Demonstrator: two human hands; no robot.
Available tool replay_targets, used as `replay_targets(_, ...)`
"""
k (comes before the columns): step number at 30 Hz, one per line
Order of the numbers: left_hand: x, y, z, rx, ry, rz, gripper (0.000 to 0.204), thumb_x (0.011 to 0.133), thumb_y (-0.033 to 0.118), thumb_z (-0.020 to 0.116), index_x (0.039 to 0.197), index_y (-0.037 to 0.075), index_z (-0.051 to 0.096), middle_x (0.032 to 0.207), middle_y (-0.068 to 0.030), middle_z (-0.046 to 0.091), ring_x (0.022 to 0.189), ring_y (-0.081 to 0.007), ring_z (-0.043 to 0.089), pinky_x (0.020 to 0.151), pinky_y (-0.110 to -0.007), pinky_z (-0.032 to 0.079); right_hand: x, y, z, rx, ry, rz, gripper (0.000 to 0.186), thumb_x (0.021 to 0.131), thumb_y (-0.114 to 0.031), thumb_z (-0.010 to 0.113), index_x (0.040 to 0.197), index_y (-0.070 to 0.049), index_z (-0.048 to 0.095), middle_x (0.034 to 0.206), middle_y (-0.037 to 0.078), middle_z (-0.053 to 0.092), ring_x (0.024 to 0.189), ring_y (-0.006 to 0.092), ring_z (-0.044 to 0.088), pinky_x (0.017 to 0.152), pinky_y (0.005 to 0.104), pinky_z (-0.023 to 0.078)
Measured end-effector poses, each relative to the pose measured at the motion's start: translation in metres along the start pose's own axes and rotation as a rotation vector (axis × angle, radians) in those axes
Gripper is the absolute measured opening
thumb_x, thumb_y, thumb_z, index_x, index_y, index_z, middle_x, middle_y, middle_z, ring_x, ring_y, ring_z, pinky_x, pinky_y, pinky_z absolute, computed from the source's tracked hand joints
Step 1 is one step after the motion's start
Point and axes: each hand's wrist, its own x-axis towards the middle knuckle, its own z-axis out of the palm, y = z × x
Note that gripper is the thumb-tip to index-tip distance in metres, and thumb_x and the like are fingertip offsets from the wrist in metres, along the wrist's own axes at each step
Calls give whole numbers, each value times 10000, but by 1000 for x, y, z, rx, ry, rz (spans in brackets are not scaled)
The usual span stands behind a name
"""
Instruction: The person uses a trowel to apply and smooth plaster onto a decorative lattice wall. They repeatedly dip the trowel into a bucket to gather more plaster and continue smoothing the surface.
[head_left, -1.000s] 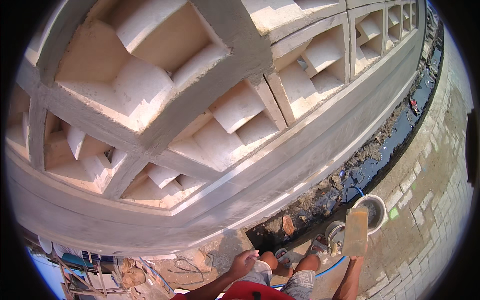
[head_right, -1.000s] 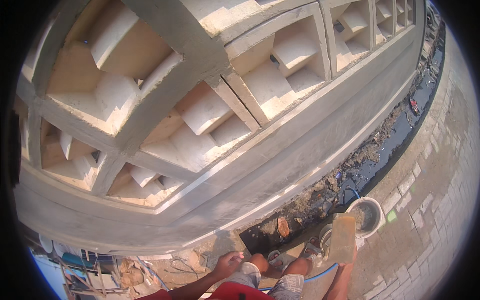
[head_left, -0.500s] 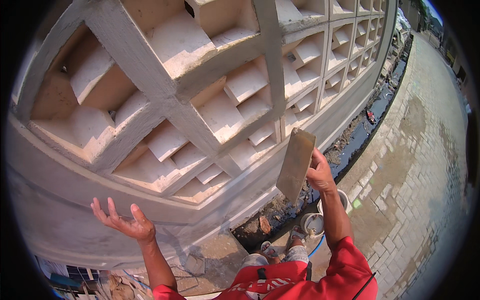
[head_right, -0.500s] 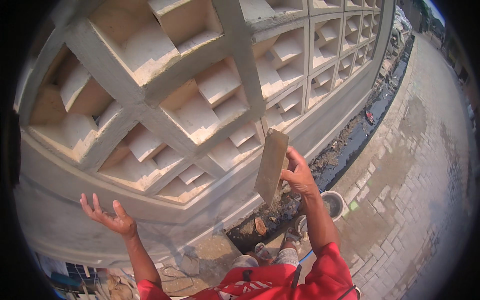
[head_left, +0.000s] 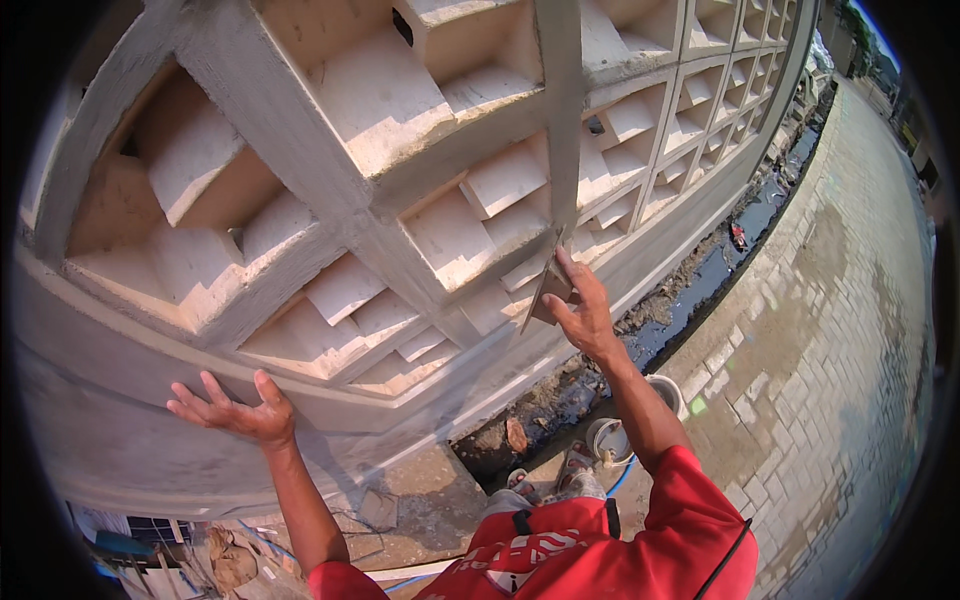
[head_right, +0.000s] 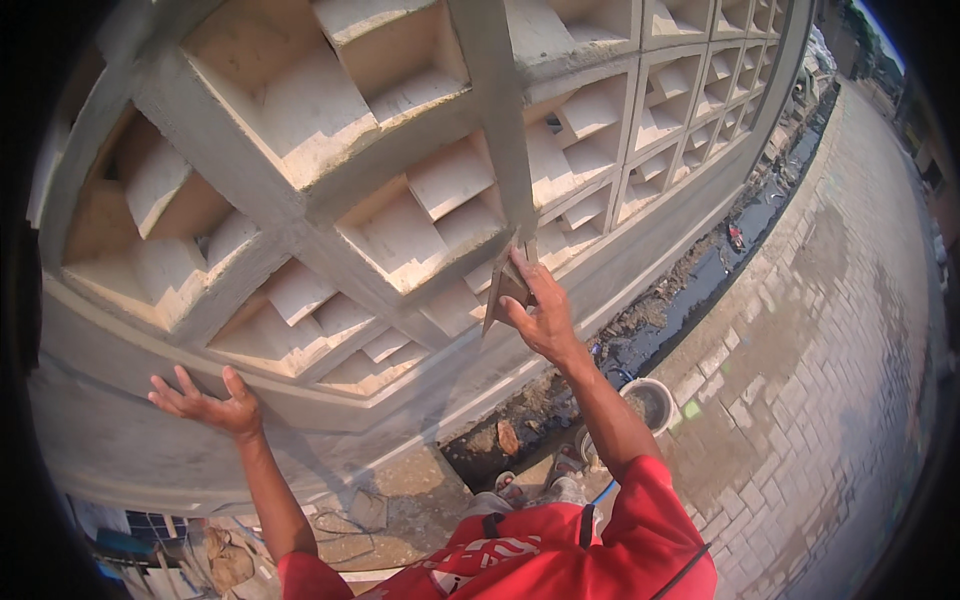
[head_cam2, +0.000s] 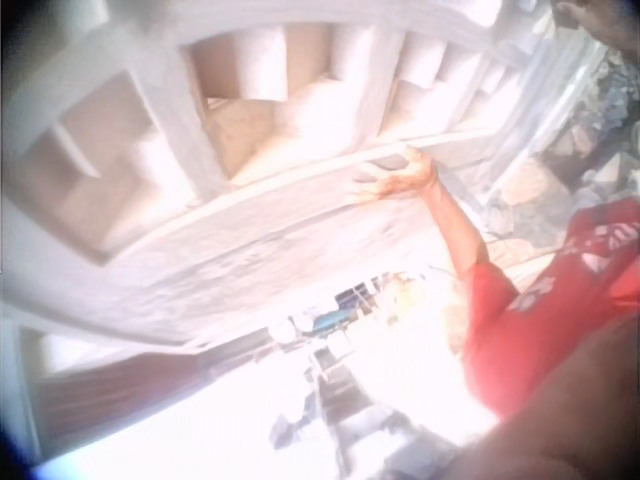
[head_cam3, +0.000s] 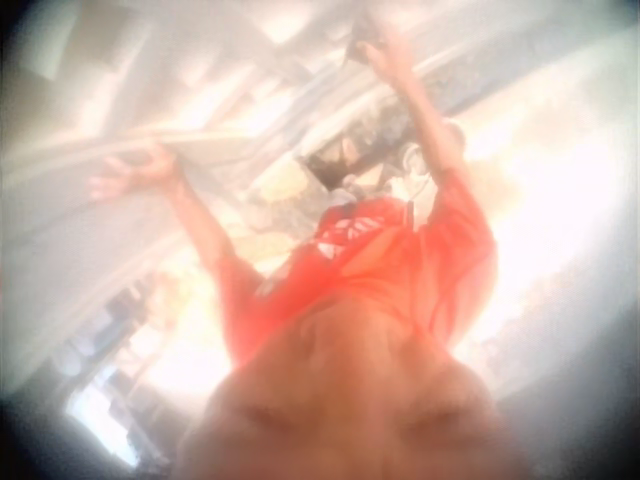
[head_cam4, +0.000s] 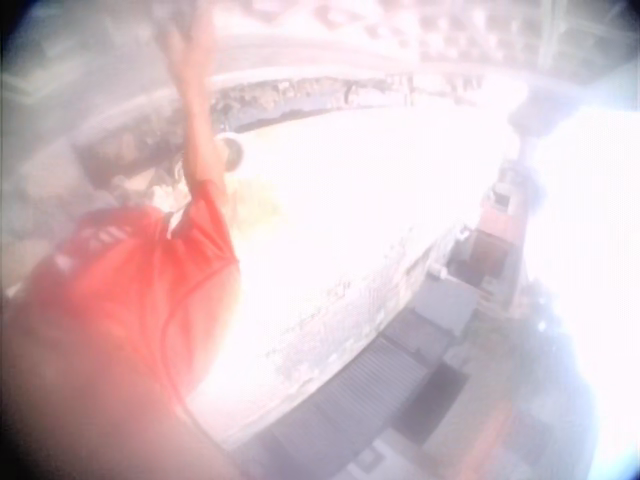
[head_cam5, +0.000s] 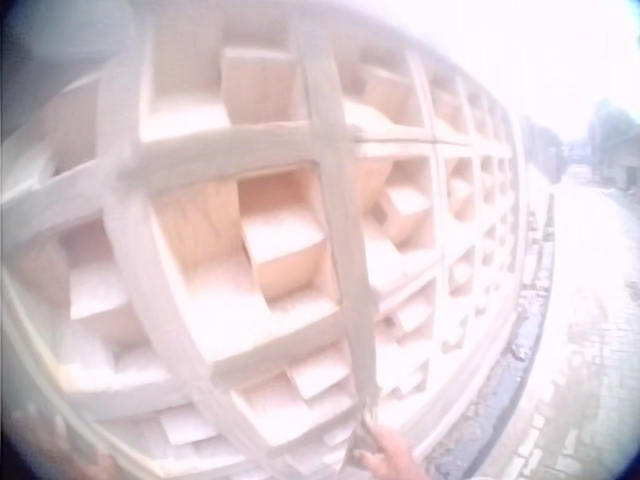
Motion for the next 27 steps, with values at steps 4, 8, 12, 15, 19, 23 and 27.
replay_targets(4, 0, 2, 3, -3, 11, 13, 690, 877, 374, 618, 1452, 109, 343, 1552, -226, 181, 1438, -471, 88, 1114, -655, 140, 3, 1, 12, -67, 137, -69, 675, 763, 17, 689, 1399, -40, 471, 996, 170, 599, 874, 306, 608, 774, 358, 494)
replay_targets(8, 1, 2, 2, -1, 10, 16, 696, 876, 373, 620, 1456, 111, 338, 1551, -224, 181, 1442, -466, 85, 1113, -660, 138, 7, -4, 20, -190, 160, -100, 693, 761, 2, 697, 1409, -52, 460, 954, 167, 578, 837, 330, 592, 757, 386, 487)
replay_targets(12, 1, 2, 2, -18, 15, 18, 704, 861, 343, 647, 1451, 95, 354, 1544, -220, 200, 1436, -463, 106, 1118, -646, 146, 9, 1, 30, -306, 162, -65, 679, 767, 6, 686, 1405, -55, 464, 971, 177, 567, 846, 344, 592, 761, 377, 493)
replay_targets(15, 0, 2, 3, -33, 17, 13, 704, 857, 330, 658, 1448, 86, 363, 1541, -218, 209, 1434, -463, 117, 1120, -640, 150, -2, 5, 33, -404, 98, -55, 668, 769, 0, 675, 1402, -53, 469, 973, 186, 564, 838, 357, 589, 750, 374, 496)
replay_targets(19, -1, 2, 3, -42, 14, 6, 705, 861, 351, 654, 1447, 86, 364, 1542, -217, 208, 1434, -465, 115, 1117, -643, 151, -17, 4, 21, -375, 122, -41, 680, 764, -25, 672, 1410, -53, 461, 928, 176, 553, 795, 343, 585, 718, 386, 490)
replay_targets(23, 0, 2, 1, -28, 14, 18, 705, 860, 356, 654, 1446, 89, 367, 1541, -219, 213, 1434, -466, 117, 1114, -646, 155, 4, -11, 11, -366, 234, -21, 699, 759, -31, 672, 1421, -58, 451, 896, 155, 538, 777, 299, 583, 703, 379, 484)
replay_targets(27, 0, 2, 3, -34, 20, 21, 702, 860, 353, 657, 1445, 91, 371, 1540, -221, 216, 1434, -464, 119, 1114, -644, 157, 9, 5, 25, -402, 223, -71, 678, 774, -31, 656, 1420, -74, 455, 875, 161, 527, 737, 334, 563, 652, 405, 481)
